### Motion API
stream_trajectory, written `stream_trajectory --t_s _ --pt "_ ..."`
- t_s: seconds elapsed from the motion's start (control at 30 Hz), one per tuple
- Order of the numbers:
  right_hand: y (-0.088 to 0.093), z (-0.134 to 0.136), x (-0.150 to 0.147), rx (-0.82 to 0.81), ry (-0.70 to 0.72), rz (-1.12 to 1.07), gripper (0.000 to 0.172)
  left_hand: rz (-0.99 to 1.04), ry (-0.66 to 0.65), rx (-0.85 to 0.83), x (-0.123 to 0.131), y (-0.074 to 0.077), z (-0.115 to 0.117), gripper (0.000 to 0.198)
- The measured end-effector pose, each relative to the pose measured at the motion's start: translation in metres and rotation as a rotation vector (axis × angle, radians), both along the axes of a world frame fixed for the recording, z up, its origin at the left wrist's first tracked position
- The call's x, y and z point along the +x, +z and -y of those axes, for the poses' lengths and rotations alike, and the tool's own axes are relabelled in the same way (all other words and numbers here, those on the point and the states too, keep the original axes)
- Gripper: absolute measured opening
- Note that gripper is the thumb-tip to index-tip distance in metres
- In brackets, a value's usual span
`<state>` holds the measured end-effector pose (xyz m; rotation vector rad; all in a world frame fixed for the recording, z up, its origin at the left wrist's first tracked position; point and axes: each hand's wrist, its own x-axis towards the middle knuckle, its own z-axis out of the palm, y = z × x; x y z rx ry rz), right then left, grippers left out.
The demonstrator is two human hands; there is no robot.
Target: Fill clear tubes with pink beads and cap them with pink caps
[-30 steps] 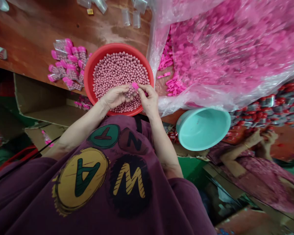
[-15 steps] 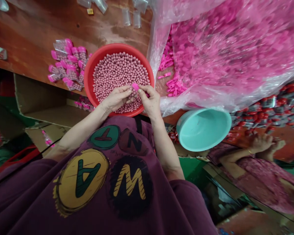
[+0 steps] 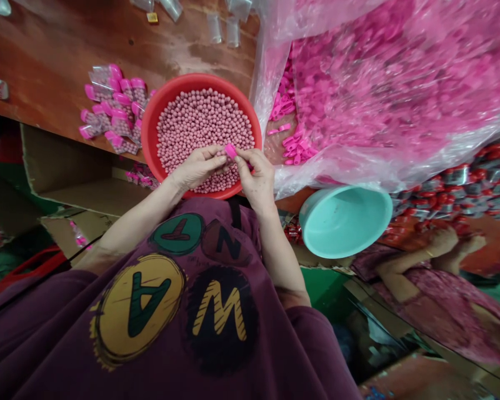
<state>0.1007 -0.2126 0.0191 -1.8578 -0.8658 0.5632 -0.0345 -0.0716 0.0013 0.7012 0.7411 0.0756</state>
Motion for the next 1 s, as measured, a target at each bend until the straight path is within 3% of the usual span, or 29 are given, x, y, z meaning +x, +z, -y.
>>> stream_trajectory --t_s 0.53,0.67,0.83,1.0 --pt "0.002 -0.003 -0.003 0.001 0.019 -0.031 0.044 0.1 0.006 -0.055 -0.005 0.002 0.002 0.038" --pt "0.003 -0.006 -0.002 -0.019 0.039 -0.029 0.043 0.102 0.0 0.031 -0.003 0.002 0.002 0.037" --pt "0.003 -0.008 -0.007 -0.034 0.075 0.014 0.043 -0.033 -0.02 0.25 0.001 -0.002 0.002 0.038" --pt "0.011 -0.004 -0.005 -0.044 0.184 0.103 0.038 -0.017 0.009 0.192 0.001 0.004 0.006 0.033"
